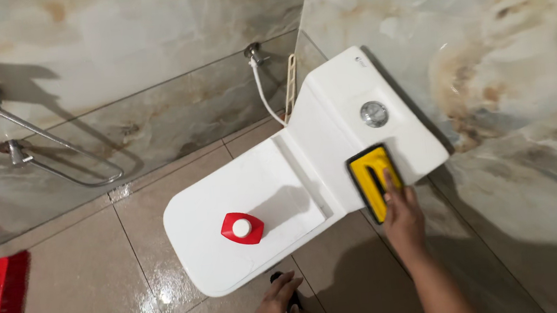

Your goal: The person scrubs the toilet seat, lid, and tank with a yellow sponge. They move a red cleaning solution bottle to access different areas and continue scrubbing the base and sides of the toilet.

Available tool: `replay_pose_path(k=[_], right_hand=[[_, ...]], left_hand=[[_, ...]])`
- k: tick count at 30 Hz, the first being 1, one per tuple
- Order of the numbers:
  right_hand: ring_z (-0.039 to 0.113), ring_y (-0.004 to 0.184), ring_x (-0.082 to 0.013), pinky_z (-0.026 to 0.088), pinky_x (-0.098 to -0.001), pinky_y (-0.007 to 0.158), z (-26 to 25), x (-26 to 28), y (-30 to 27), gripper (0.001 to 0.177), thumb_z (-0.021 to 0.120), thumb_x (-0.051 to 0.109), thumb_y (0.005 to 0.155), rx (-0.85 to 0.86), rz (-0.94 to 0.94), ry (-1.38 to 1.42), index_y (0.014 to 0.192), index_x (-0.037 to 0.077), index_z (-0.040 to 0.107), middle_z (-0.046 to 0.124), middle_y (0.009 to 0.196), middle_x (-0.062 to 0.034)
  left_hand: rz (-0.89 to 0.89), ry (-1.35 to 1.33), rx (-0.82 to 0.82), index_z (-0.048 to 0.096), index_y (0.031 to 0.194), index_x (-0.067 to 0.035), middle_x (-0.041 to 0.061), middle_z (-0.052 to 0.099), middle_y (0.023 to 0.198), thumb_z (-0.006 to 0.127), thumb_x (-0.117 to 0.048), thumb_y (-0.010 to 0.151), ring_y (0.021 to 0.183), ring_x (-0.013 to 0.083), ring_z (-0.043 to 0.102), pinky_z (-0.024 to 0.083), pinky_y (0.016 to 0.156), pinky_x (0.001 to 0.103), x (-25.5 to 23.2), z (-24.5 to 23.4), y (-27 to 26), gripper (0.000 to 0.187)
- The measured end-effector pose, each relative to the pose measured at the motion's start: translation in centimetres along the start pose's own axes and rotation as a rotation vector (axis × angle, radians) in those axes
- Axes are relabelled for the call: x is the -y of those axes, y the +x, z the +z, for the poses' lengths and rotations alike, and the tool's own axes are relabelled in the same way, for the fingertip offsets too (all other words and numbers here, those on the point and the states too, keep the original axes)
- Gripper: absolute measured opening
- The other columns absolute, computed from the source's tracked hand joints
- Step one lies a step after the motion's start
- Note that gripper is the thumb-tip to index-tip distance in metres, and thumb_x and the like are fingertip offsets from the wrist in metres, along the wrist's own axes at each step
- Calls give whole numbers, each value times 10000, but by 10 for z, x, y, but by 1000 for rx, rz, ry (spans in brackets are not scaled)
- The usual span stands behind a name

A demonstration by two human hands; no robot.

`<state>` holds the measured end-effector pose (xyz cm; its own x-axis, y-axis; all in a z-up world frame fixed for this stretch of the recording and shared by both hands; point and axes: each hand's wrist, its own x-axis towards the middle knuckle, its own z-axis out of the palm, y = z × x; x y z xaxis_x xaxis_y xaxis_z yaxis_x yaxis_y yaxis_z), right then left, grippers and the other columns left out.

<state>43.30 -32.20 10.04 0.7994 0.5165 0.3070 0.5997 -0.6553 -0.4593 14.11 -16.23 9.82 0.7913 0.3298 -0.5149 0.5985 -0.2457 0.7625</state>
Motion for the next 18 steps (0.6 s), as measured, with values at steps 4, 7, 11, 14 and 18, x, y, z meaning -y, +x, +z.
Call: replay_pose_path(k=[4,7,11,14,18], right_hand=[[642,925,-401,527,-513,779,-16,-23,10,699,591,78,955,39,234,-235,1590,315,418,582,1084,-191],[639,915,-414,534,-511,764,-12,-35,20,686,578,131,980,110,295,-308,1605,322,371,568,1104,-207],[647,936,-410,540,-510,788,0,-45,42,695,552,153,995,116,350,-311,1631,301,315,577,1128,-214],[650,958,-420,545,-507,797,13,-47,69,684,523,149,1018,55,356,-255,1652,231,279,579,1172,-242],[649,995,-442,543,-520,812,24,-52,115,612,479,205,1072,30,434,-184,1645,183,266,564,1235,-266]], left_hand=[[154,25,-48,619,1376,-147,83,531,1493,656,13,775,1388,303,524,465,1135,415,9,6,-9,623],[162,57,-38,620,1390,-149,86,514,1506,653,13,778,1394,309,513,442,1151,423,1,6,-8,634],[187,79,-49,614,1356,-115,113,499,1500,657,25,781,1401,342,484,416,1152,452,-35,-1,-9,594],[206,53,-135,640,1347,-122,104,538,1479,658,8,808,1374,343,519,446,1126,450,-68,-10,-5,556],[55,-29,-97,615,1374,-170,54,505,1522,608,-15,833,1292,271,630,530,1087,379,-98,-14,10,564]])
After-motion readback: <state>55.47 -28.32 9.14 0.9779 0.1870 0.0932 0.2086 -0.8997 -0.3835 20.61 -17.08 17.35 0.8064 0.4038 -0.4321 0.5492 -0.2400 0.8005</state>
